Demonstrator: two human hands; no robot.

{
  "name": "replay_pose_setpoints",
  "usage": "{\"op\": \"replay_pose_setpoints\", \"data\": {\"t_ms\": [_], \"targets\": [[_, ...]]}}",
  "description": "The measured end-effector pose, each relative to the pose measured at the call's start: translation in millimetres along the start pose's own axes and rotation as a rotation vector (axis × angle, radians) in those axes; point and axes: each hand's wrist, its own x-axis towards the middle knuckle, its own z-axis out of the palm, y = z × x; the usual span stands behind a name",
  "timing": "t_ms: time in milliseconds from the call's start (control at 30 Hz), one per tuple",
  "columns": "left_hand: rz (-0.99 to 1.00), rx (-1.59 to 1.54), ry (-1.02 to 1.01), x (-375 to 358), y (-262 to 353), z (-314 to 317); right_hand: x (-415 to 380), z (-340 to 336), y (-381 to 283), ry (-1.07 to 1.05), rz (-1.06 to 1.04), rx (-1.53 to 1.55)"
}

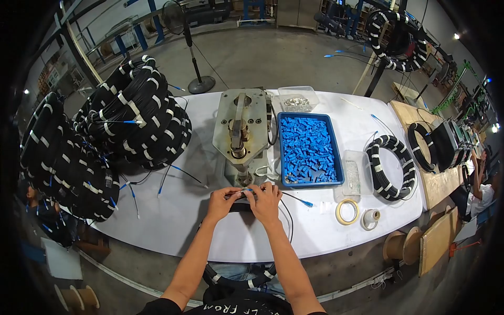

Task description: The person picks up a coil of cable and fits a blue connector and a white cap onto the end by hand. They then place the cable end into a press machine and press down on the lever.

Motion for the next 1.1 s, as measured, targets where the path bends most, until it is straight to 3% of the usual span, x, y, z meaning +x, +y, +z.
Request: {"op": "replay_pose_setpoints", "data": {"t_ms": [167,267,333,567,967,1100], "targets": [[0.038,0.065,0.023,7.0,4.9,2.1,-1.1,12.0,9.5,0.044,0.071,0.011],[0.169,0.223,0.112,9.3,4.8,3.8,-6.5,14.4,14.5,0.084,0.107,-0.029],[0.262,0.239,0.151,12.0,1.8,4.4,-10.9,12.0,15.0,0.039,0.169,-0.036],[0.305,0.368,0.192,-18.5,-4.0,9.3,-24.9,-8.0,-8.1,-0.012,0.187,-0.219],[0.107,0.035,0.123,12.2,-6.0,9.0,-0.4,3.8,0.6,0.024,0.268,-0.143],[0.084,0.113,0.112,19.6,-0.7,10.4,4.7,7.7,2.7,0.042,0.309,-0.122]]}}
